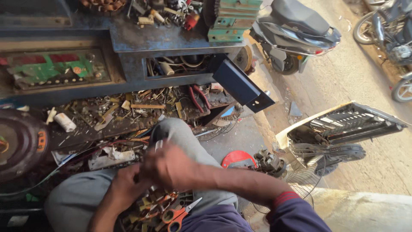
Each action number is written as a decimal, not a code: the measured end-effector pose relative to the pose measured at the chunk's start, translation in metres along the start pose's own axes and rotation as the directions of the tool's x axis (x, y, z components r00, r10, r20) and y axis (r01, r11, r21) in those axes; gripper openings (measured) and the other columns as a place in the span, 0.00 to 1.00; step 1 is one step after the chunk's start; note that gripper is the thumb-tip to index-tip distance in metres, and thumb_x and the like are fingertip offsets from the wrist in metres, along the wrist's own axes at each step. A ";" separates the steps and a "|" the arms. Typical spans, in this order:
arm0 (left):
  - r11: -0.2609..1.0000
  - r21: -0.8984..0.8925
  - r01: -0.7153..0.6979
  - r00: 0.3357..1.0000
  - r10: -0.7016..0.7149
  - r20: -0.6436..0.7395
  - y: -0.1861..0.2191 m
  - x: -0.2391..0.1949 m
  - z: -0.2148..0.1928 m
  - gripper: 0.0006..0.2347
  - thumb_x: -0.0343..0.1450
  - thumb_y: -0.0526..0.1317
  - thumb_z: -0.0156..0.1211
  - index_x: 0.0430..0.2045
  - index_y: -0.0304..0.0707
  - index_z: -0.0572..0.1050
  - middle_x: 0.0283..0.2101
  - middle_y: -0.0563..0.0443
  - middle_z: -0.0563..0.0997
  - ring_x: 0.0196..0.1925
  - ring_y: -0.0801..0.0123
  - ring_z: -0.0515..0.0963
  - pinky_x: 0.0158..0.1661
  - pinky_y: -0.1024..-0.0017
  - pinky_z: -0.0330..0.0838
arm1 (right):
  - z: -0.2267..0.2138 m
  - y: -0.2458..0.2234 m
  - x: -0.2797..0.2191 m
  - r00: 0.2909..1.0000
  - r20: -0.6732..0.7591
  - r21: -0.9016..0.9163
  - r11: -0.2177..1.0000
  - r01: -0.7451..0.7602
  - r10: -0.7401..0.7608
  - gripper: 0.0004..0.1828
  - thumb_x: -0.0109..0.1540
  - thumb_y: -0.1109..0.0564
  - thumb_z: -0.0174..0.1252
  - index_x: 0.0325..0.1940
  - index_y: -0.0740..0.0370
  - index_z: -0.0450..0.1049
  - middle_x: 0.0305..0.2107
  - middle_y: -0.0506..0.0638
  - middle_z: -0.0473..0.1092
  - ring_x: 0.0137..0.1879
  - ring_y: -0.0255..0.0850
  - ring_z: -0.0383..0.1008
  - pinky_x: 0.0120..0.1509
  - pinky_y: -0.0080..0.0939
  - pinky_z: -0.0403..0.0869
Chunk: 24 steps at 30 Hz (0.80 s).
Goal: The person inserts insulation material and copper wiring into the slots of a fan motor stator, using scissors to trim materials and a small tool to guide wires.
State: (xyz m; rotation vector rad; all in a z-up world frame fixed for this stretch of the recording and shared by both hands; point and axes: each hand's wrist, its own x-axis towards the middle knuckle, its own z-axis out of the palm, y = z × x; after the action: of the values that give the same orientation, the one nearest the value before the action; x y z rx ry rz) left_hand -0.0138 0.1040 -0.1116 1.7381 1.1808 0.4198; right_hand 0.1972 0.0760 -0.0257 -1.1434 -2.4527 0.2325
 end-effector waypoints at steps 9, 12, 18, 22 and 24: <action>0.840 -0.509 -0.186 0.982 0.180 -0.063 0.015 -0.066 -0.007 0.09 0.63 0.25 0.64 0.34 0.33 0.83 0.40 0.49 0.84 0.44 0.69 0.83 0.44 0.74 0.75 | -0.056 -0.064 -0.066 0.920 0.294 0.151 0.963 0.224 -0.260 0.08 0.58 0.52 0.58 0.37 0.58 0.76 0.37 0.48 0.70 0.48 0.45 0.74 0.53 0.51 0.70; 0.845 -0.350 -0.405 0.882 0.260 -0.393 0.059 -0.090 0.018 0.07 0.65 0.29 0.65 0.32 0.40 0.85 0.46 0.50 0.83 0.46 0.68 0.85 0.46 0.73 0.80 | -0.064 -0.060 -0.068 0.934 0.237 0.091 0.963 0.253 -0.268 0.11 0.57 0.52 0.57 0.40 0.57 0.77 0.41 0.48 0.73 0.48 0.45 0.74 0.52 0.52 0.69; 0.682 0.572 -0.456 0.731 0.653 -0.196 0.087 -0.127 0.009 0.09 0.65 0.35 0.63 0.37 0.39 0.84 0.60 0.41 0.75 0.60 0.42 0.74 0.55 0.50 0.69 | -0.080 -0.043 -0.068 0.963 0.233 0.268 0.961 0.071 -0.136 0.15 0.58 0.56 0.62 0.49 0.57 0.80 0.36 0.48 0.72 0.42 0.46 0.72 0.47 0.51 0.67; 0.690 0.554 -0.466 0.697 0.672 -0.249 0.081 -0.114 0.019 0.07 0.66 0.37 0.62 0.35 0.41 0.83 0.62 0.39 0.72 0.63 0.39 0.71 0.59 0.45 0.67 | -0.080 -0.021 -0.051 0.976 0.178 0.327 0.943 0.058 -0.122 0.15 0.59 0.57 0.64 0.50 0.58 0.79 0.36 0.50 0.72 0.38 0.47 0.70 0.46 0.51 0.66; 0.677 0.544 -0.496 0.668 0.698 -0.259 0.074 -0.112 0.029 0.06 0.66 0.37 0.62 0.34 0.41 0.82 0.62 0.39 0.72 0.64 0.38 0.70 0.60 0.43 0.66 | -0.066 -0.004 -0.042 0.989 0.100 0.461 0.886 0.054 -0.112 0.08 0.63 0.55 0.64 0.45 0.57 0.77 0.35 0.50 0.70 0.44 0.51 0.73 0.51 0.52 0.68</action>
State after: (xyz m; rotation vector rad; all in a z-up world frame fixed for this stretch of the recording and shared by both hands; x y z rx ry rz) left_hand -0.0071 -0.0118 -0.0382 2.5428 0.9961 1.0964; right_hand 0.2478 0.0394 0.0218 -0.8331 -2.3586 0.8309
